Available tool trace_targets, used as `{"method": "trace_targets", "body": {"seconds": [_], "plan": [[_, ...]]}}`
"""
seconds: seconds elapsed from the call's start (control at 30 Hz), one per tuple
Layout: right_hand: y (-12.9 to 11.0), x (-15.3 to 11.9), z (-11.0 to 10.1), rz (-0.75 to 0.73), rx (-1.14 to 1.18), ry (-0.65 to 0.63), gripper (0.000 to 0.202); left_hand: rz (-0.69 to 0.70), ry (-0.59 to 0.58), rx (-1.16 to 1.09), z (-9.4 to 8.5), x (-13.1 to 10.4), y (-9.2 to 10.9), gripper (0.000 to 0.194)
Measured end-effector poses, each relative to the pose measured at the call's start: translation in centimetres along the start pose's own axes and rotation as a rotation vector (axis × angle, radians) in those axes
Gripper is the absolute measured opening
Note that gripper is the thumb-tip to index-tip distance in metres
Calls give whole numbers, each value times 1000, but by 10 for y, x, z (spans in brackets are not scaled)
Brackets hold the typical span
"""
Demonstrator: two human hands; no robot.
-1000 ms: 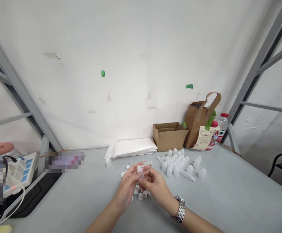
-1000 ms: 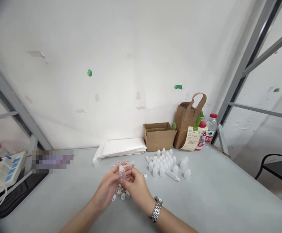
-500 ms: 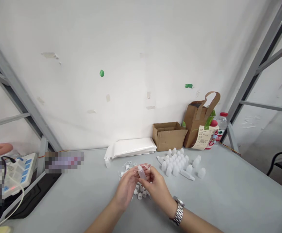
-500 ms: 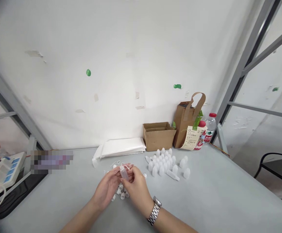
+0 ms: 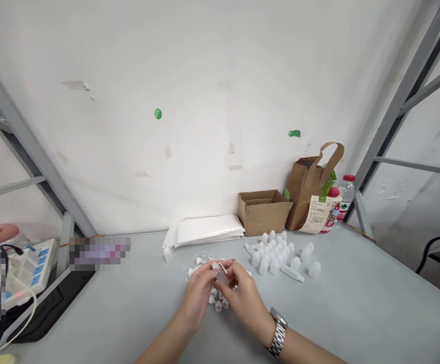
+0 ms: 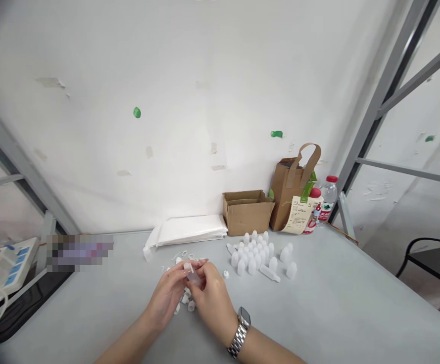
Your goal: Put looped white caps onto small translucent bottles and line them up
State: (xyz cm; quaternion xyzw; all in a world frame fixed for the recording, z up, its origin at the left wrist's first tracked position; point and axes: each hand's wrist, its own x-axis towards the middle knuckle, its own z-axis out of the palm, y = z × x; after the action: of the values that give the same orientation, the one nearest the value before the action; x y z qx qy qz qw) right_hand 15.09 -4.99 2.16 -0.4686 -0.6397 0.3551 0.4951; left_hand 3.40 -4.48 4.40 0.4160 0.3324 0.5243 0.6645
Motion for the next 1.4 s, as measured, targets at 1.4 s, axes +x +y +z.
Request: {"method": "trace_targets", "body": {"seconds": [1.4], "plan": [[2,2,-3,-17,-111,18,15,-49,-7,19,-3,3,-1,24]]}}
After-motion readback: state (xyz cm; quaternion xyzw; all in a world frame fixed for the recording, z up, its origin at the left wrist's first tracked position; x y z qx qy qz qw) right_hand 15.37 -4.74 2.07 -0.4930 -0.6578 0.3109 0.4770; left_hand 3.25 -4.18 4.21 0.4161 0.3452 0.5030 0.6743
